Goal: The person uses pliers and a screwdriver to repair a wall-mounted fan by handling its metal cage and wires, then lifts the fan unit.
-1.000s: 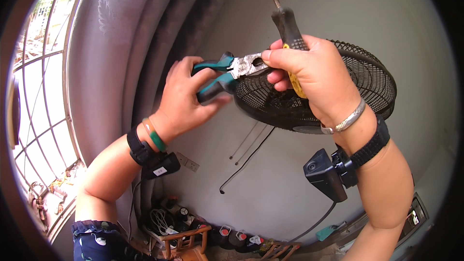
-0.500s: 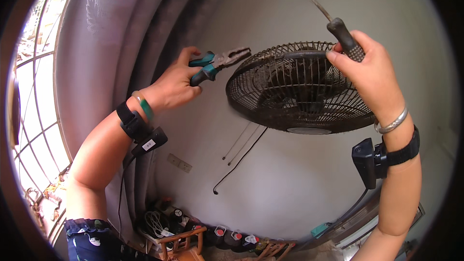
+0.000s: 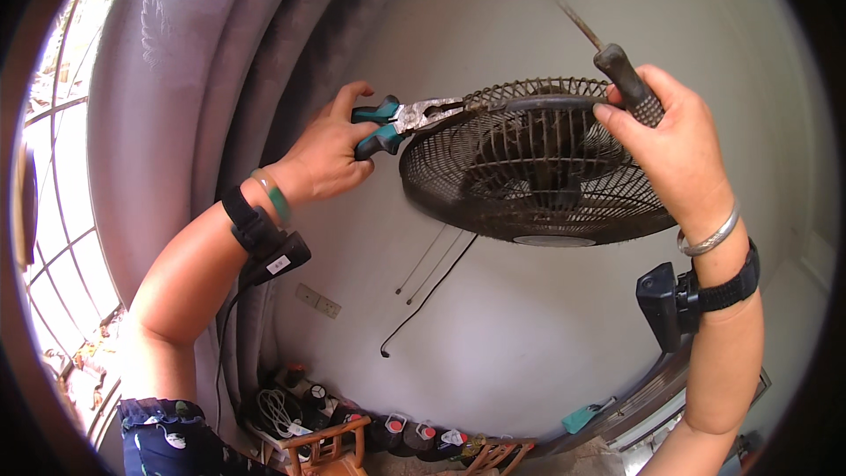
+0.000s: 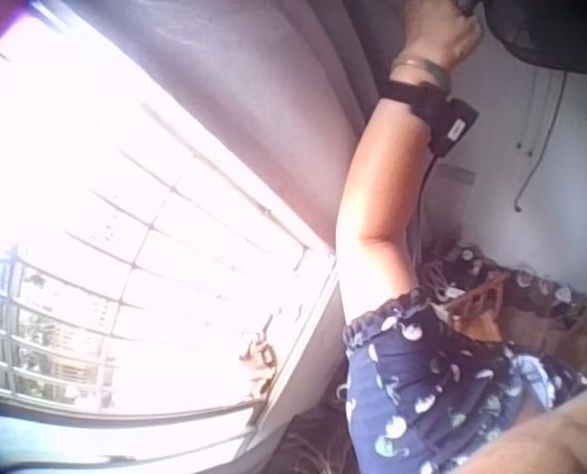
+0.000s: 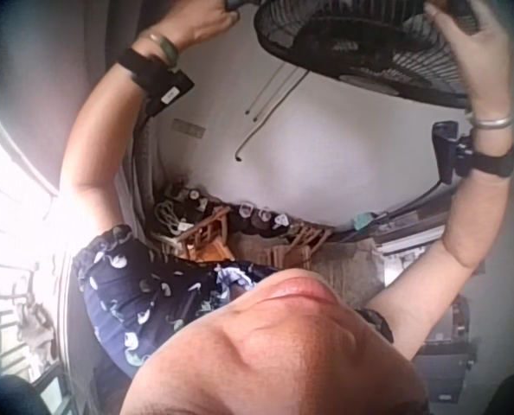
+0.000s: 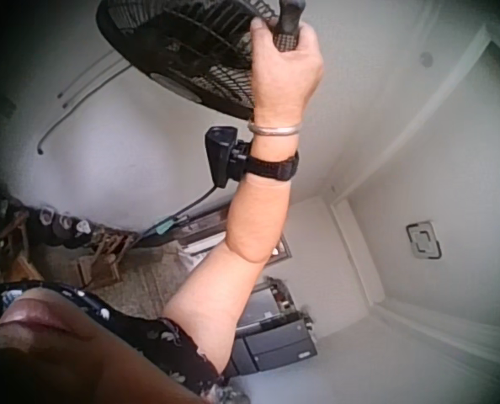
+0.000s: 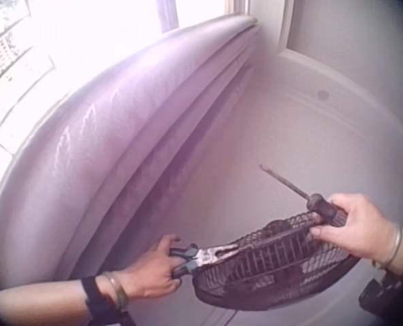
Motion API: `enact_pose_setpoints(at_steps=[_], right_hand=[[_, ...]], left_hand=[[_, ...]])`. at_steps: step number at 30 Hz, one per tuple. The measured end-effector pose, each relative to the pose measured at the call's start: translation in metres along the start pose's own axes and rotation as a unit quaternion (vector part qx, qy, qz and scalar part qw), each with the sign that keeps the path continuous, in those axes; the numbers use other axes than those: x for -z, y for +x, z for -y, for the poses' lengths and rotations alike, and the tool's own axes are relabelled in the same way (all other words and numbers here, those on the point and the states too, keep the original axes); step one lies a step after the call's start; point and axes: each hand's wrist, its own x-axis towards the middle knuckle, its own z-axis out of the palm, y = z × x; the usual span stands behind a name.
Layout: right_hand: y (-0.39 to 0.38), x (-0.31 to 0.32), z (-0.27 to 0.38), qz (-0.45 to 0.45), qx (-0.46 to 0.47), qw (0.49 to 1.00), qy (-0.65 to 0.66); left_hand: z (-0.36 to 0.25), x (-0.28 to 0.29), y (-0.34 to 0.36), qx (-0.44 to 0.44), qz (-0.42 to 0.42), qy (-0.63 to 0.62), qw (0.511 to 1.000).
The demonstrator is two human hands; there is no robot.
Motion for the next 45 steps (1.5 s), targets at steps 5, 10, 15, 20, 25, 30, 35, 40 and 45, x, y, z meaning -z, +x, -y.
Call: enact_pose_setpoints(at_steps=[5, 10, 15, 20, 25, 30, 35, 40, 45], right_hand=[[-0.002, 0.000, 0.003, -0.004, 0.012, 1.000, -0.001], [-0.002, 0.001, 0.005, -0.008, 0.007, 1.000, 0.000], [-0.001, 0.001, 0.007, -0.009, 0.002, 1.000, 0.009], [-0.002, 0.002, 0.008, -0.005, 0.010, 0.999, 0.033], [-0.001, 0.004, 0.010, -0.004, 0.004, 0.999, 0.033], [-0.001, 0.004, 0.011, -0.002, -0.003, 0.999, 0.033], [0.001, 0.003, 0.007, -0.004, 0.008, 0.999, 0.031], [0.000, 0.005, 0.010, -0.006, 0.008, 1.000, 0.023], [0.000, 0.004, 0.007, -0.011, 0.021, 0.999, 0.035]], left_hand=[[0.000, -0.002, 0.001, 0.002, -0.002, -0.006, 1.000], [0.001, -0.003, 0.000, 0.000, 0.004, -0.033, 0.999], [0.004, -0.005, 0.000, -0.003, 0.016, -0.054, 0.998], [0.004, -0.005, 0.000, -0.007, 0.016, -0.062, 0.998], [0.004, -0.006, 0.001, -0.003, 0.001, -0.057, 0.998], [0.007, -0.015, 0.001, -0.026, -0.044, -0.021, 0.998], [0.007, -0.014, 0.003, 0.011, 0.025, -0.123, 0.992], [0.017, -0.013, 0.004, -0.028, 0.031, -0.141, 0.989], [0.011, -0.004, 0.007, 0.008, 0.084, -0.151, 0.985]])
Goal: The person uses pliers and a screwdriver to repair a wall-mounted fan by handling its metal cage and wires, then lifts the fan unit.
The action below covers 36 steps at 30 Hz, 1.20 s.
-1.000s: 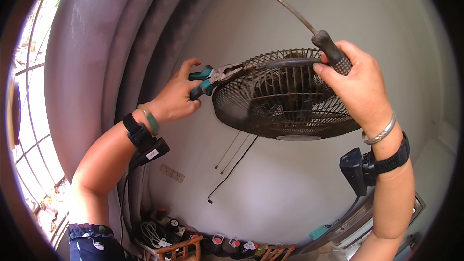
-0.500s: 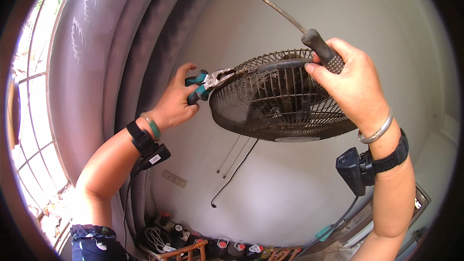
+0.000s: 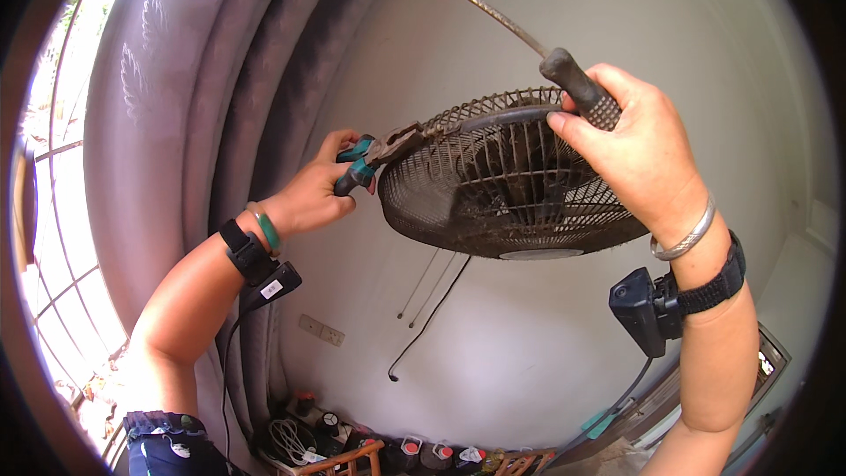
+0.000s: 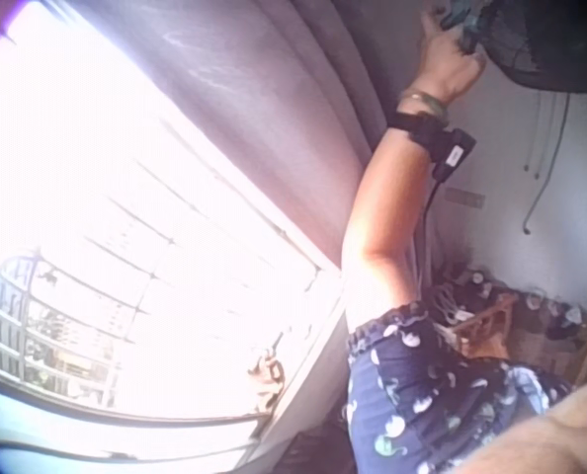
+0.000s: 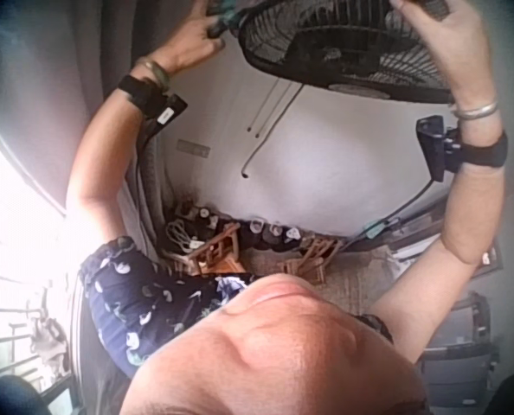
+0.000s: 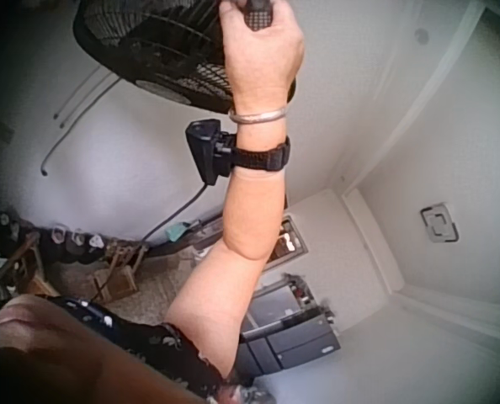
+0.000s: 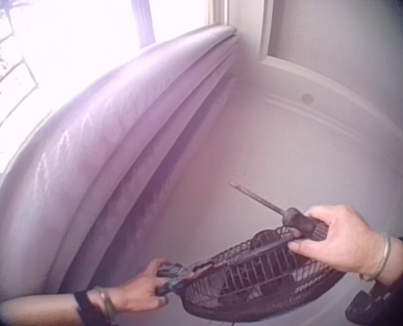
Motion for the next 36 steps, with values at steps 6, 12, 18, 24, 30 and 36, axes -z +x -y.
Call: enact_pose_setpoints(at_steps=[6, 12, 18, 24, 30, 36], right_hand=[[0.000, 0.001, 0.005, 0.004, -0.010, 0.999, -0.032], [0.001, 0.001, 0.007, 0.006, -0.019, 0.999, -0.035], [0.000, 0.001, 0.004, 0.008, -0.011, 0.999, -0.040], [0.001, 0.001, 0.002, 0.011, -0.004, 0.999, -0.049], [0.001, 0.001, -0.004, 0.015, 0.021, 0.999, -0.044], [0.003, 0.003, -0.005, 0.024, 0.022, 0.997, -0.067]], left_hand=[[-0.008, 0.009, -0.002, -0.013, -0.022, 0.095, 0.995], [-0.004, 0.007, -0.003, -0.053, -0.042, 0.097, 0.993], [-0.002, 0.005, -0.004, -0.102, -0.101, 0.037, 0.989], [-0.006, 0.001, -0.005, -0.062, -0.176, 0.039, 0.982], [-0.006, -0.007, -0.001, -0.046, -0.173, -0.009, 0.984], [-0.007, -0.004, 0.002, -0.051, -0.132, 0.059, 0.988]])
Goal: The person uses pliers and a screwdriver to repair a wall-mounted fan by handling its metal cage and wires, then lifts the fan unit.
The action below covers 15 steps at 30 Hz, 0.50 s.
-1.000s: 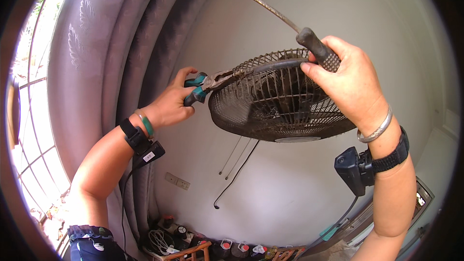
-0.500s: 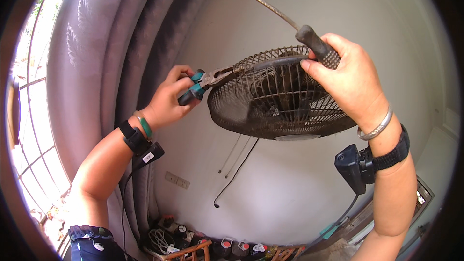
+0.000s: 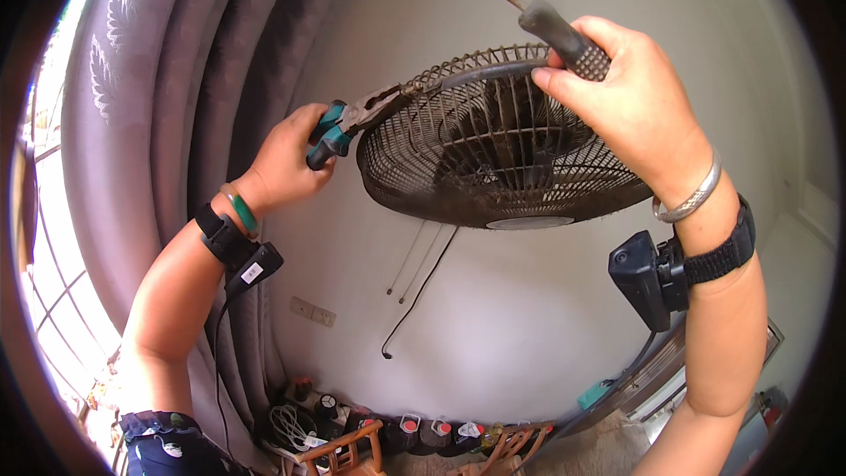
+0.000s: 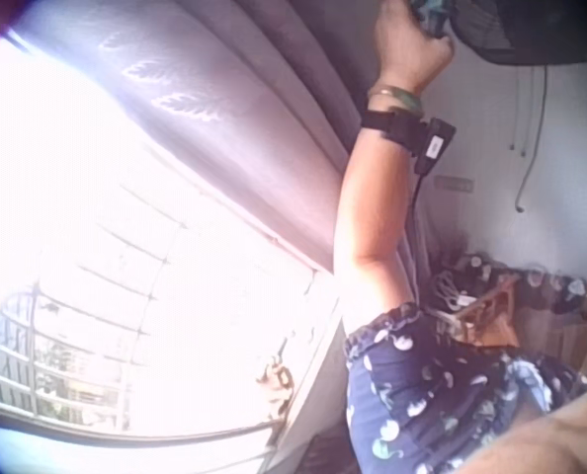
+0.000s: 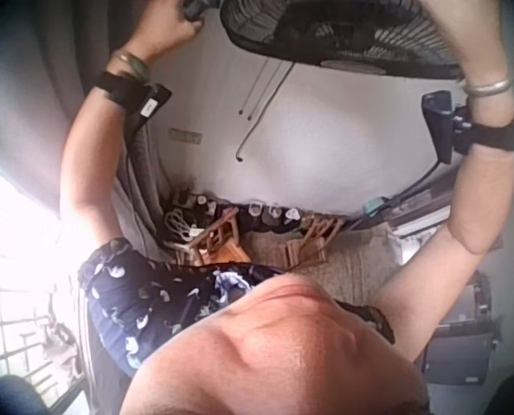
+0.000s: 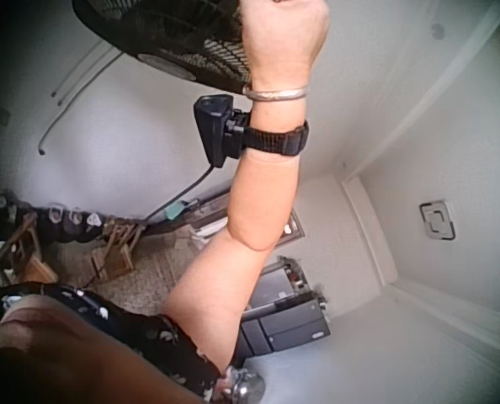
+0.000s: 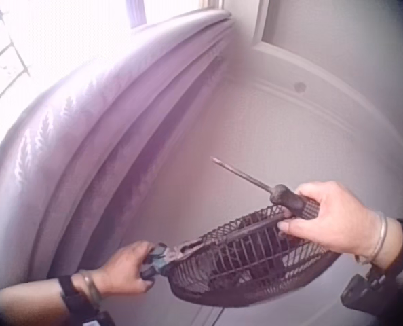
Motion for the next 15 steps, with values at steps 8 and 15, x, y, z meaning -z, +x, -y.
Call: enact_pose_setpoints(at_steps=[8, 15], right_hand=[[0.004, 0.005, 0.006, 0.035, -0.023, 0.998, -0.040], [0.005, 0.018, 0.017, 0.006, 0.024, 0.998, -0.064]], left_hand=[[-0.004, 0.002, 0.001, 0.011, 0.007, 0.034, 0.999], [0.000, 0.000, 0.003, 0.019, 0.015, 0.031, 0.999]])
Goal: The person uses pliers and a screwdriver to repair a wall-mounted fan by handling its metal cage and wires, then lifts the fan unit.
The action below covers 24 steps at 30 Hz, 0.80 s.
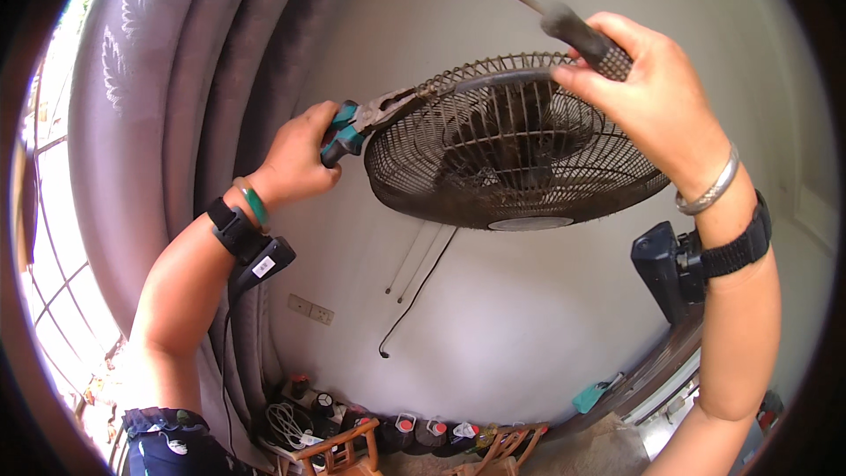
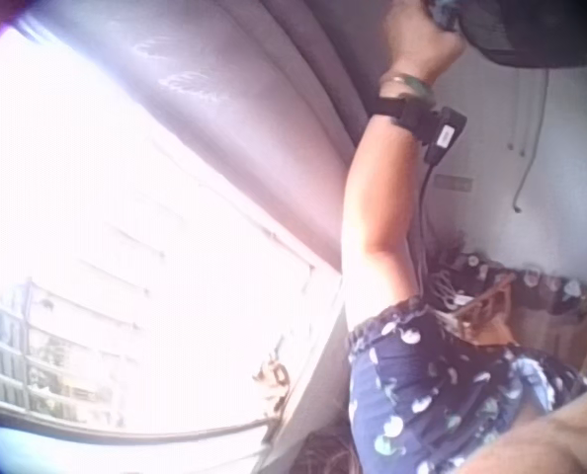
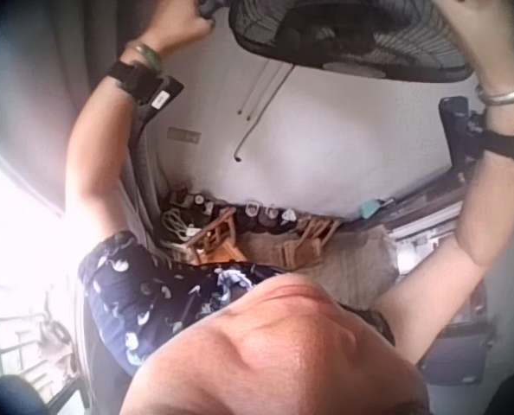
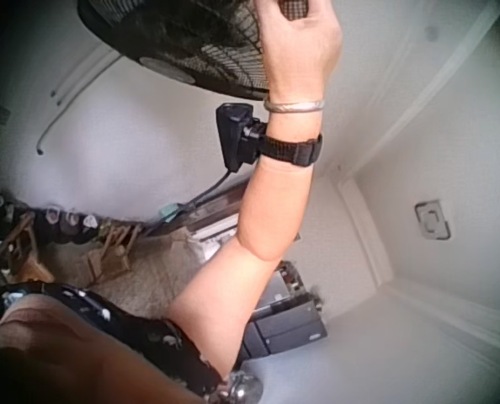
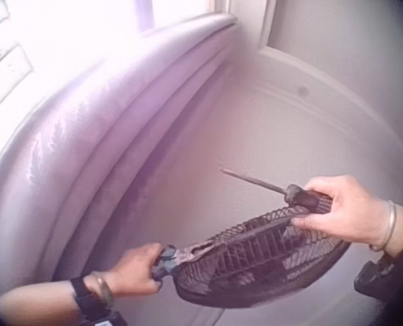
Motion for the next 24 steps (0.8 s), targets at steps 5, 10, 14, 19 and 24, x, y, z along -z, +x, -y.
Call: enact_pose_setpoints(at_steps=[5, 10, 14, 19, 24], right_hand=[[0.002, 0.019, 0.014, 0.074, 0.001, 0.992, -0.103], [0.004, 0.035, 0.018, 0.182, -0.017, 0.972, -0.147], [0.013, 0.041, 0.028, 0.225, 0.025, 0.963, -0.146], [0.022, 0.042, 0.043, 0.242, -0.058, 0.961, -0.122], [0.019, 0.040, 0.030, 0.215, -0.013, 0.972, -0.099]], left_hand=[[0.000, 0.000, -0.002, 0.005, -0.001, -0.004, 1.000], [-0.003, 0.000, -0.002, -0.011, -0.013, -0.014, 1.000], [-0.003, -0.002, -0.001, -0.012, -0.014, -0.018, 1.000], [0.001, -0.002, -0.002, -0.009, -0.012, -0.021, 1.000], [0.001, -0.003, 0.000, -0.019, -0.014, -0.013, 1.000]])
